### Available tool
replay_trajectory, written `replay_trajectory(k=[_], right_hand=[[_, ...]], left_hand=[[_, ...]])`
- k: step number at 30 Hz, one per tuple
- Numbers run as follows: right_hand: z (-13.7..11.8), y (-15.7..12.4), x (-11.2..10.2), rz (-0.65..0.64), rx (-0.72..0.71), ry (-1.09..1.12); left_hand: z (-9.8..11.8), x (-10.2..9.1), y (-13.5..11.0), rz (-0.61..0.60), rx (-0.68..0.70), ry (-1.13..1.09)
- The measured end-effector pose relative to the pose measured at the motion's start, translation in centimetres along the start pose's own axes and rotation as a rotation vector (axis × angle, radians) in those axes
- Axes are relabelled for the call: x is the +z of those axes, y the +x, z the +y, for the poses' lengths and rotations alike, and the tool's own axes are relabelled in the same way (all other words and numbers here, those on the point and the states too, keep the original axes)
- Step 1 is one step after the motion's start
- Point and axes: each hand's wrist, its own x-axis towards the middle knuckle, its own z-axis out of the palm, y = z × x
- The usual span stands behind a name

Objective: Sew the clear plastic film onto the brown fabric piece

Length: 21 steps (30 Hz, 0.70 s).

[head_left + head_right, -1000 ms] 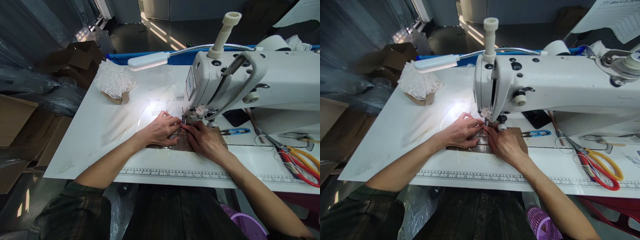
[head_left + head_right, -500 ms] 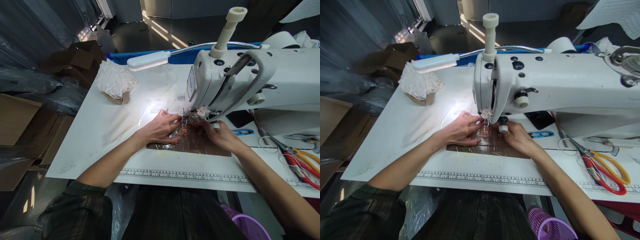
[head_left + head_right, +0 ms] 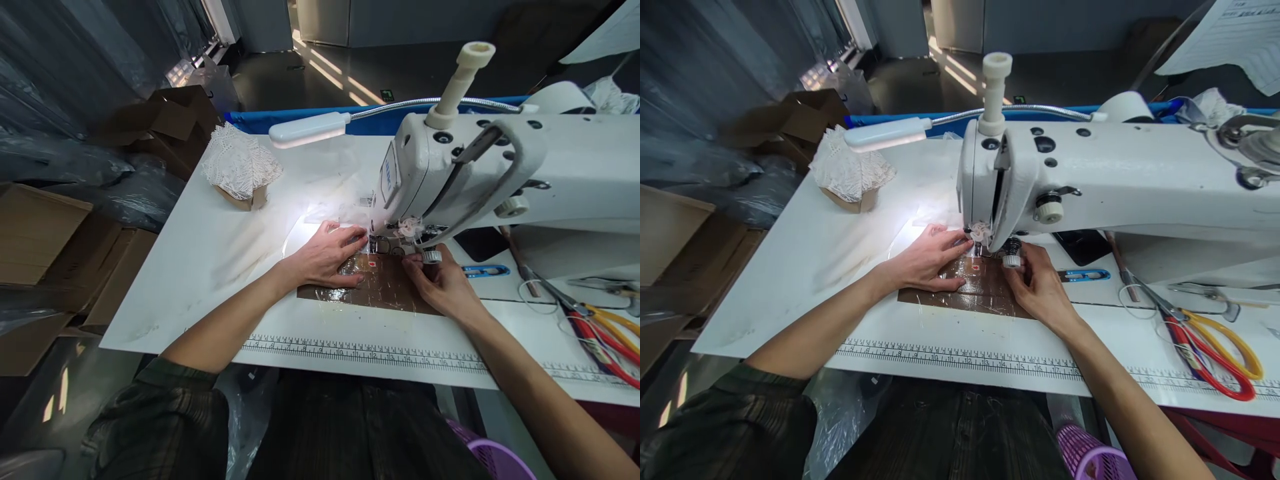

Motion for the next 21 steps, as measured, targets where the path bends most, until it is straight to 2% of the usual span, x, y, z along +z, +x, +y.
replay_trajectory(k=[5,11,14,16,18,21], right_hand=[[-0.4,-0.1,0.4,0.066,0.141,0.113],[-0.1,-0.2,0.7,0.107,0.064,0.101],[-0.3,-0.2,0.7,0.120,0.006,0.050],[-0.2,-0.3,0.7,0.113,-0.019,0.035],[-0.1,-0.4,0.8,0.101,-0.030,0.032],[0.1,-0.5,1.0,0.098,-0.048,0.029]], left_hand=[[-0.1,0.2,-0.1,-0.001,-0.046,-0.051],[0.0,0.1,0.4,0.042,-0.089,-0.086],[-0.1,0.3,0.8,0.155,-0.263,0.042],[-0.4,0.5,1.2,0.181,-0.401,0.161],[-1.2,0.6,1.8,0.139,-0.442,0.230],[-2.7,0.4,2.6,0.058,-0.382,0.215]])
